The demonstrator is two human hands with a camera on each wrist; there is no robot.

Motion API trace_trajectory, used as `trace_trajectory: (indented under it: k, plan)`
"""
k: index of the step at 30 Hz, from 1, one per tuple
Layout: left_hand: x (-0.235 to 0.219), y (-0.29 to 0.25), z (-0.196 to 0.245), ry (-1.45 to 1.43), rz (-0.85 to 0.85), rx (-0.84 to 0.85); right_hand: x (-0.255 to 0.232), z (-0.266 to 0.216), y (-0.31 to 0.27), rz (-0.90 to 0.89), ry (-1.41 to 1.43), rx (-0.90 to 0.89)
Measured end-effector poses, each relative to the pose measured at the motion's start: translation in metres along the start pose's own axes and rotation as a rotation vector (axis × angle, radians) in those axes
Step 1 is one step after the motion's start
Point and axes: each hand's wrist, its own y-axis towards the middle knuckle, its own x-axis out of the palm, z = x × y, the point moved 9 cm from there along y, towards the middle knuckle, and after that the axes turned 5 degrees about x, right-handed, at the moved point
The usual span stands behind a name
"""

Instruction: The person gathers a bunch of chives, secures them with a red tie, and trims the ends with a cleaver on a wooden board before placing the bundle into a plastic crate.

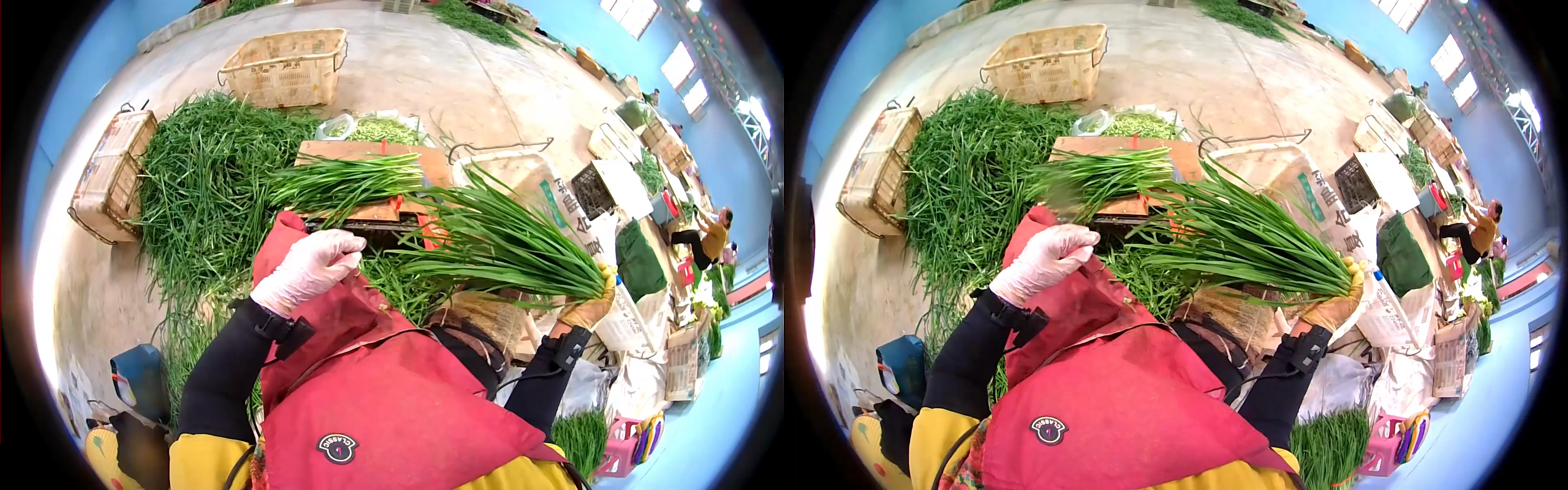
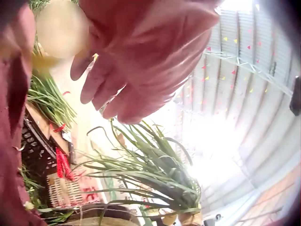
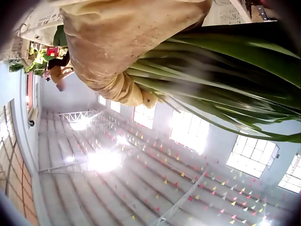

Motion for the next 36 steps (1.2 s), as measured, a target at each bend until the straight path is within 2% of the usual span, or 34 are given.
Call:
trace_trajectory:
  k: [2, 4, 5, 7, 8, 9, 11, 12, 14, 16, 17, 18, 20, 21, 22, 23, 24, 25, 26, 27, 28, 30, 32, 33, 34, 35, 36]
  plan:
    - [-0.012, 0.018, 0.019, -0.087, 0.051, 0.094, 0.010, 0.003, -0.005, -0.066, -0.031, 0.020]
    - [-0.030, 0.033, 0.050, -0.029, 0.198, 0.208, 0.008, 0.004, -0.008, 0.024, -0.027, -0.004]
    - [-0.036, 0.040, 0.062, -0.025, 0.275, 0.228, 0.017, 0.006, -0.011, -0.020, -0.056, -0.007]
    - [-0.038, 0.058, 0.110, -0.034, 0.263, 0.348, 0.029, 0.015, -0.017, -0.133, -0.012, 0.012]
    - [-0.030, 0.065, 0.137, 0.035, 0.194, 0.438, 0.029, 0.023, -0.017, -0.082, 0.026, 0.038]
    - [-0.014, 0.071, 0.153, -0.031, 0.158, 0.534, 0.051, 0.032, -0.028, -0.157, 0.002, 0.062]
    - [0.035, 0.080, 0.168, 0.127, -0.041, 0.445, 0.107, 0.049, -0.064, -0.247, -0.073, 0.101]
    - [0.055, 0.083, 0.168, 0.169, -0.068, 0.444, 0.129, 0.056, -0.077, -0.328, -0.186, 0.033]
    - [0.079, 0.088, 0.156, 0.155, -0.075, 0.359, 0.172, 0.082, -0.110, -0.550, -0.066, 0.134]
    - [0.093, 0.092, 0.129, -0.131, 0.013, 0.377, 0.191, 0.097, -0.135, -0.490, -0.036, 0.220]
    - [0.092, 0.090, 0.120, -0.240, 0.074, 0.365, 0.187, 0.103, -0.143, -0.362, -0.062, 0.263]
    - [0.082, 0.085, 0.122, -0.253, 0.213, 0.465, 0.188, 0.107, -0.143, -0.329, -0.131, 0.223]
    - [0.094, 0.084, 0.095, -0.361, 0.148, 0.308, 0.196, 0.112, -0.151, -0.255, -0.178, 0.195]
    - [0.090, 0.086, 0.092, -0.458, 0.184, 0.300, 0.207, 0.113, -0.152, -0.335, -0.226, 0.176]
    - [0.088, 0.086, 0.086, -0.468, 0.188, 0.253, 0.216, 0.110, -0.152, -0.326, -0.309, 0.089]
    - [0.080, 0.088, 0.083, -0.511, 0.252, 0.266, 0.229, 0.115, -0.155, -0.359, -0.293, 0.141]
    - [0.073, 0.090, 0.079, -0.553, 0.317, 0.280, 0.240, 0.111, -0.148, -0.509, -0.558, -0.062]
    - [0.056, 0.090, 0.082, -0.455, 0.399, 0.278, 0.260, 0.117, -0.155, -0.587, -0.290, 0.203]
    - [0.035, 0.089, 0.082, -0.356, 0.482, 0.285, 0.277, 0.111, -0.158, -0.655, -0.271, 0.136]
    - [0.029, 0.093, 0.047, -0.531, 0.488, 0.116, 0.289, 0.107, -0.161, -0.725, -0.254, 0.066]
    - [0.026, 0.092, 0.013, -0.700, 0.493, -0.060, 0.285, 0.113, -0.157, -0.707, -0.255, 0.061]
    - [-0.012, 0.083, 0.009, -0.978, 0.689, -0.232, 0.282, 0.141, -0.169, -0.946, -0.660, -0.128]
    - [-0.050, 0.077, -0.004, -1.063, 0.809, -0.078, 0.247, 0.203, -0.200, -1.266, -0.974, 0.082]
    - [-0.071, 0.069, -0.015, -1.173, 0.874, -0.017, 0.193, 0.246, -0.208, -1.302, -1.084, 0.411]
    - [-0.095, 0.056, -0.030, -1.274, 0.940, 0.042, 0.141, 0.263, -0.211, -1.276, -1.255, 0.360]
    - [-0.117, 0.042, -0.049, -1.367, 0.946, 0.112, 0.101, 0.261, -0.221, -1.222, -1.478, 0.593]
    - [-0.137, 0.025, -0.070, -1.454, 0.960, 0.188, 0.064, 0.266, -0.238, -1.663, -1.395, -0.073]
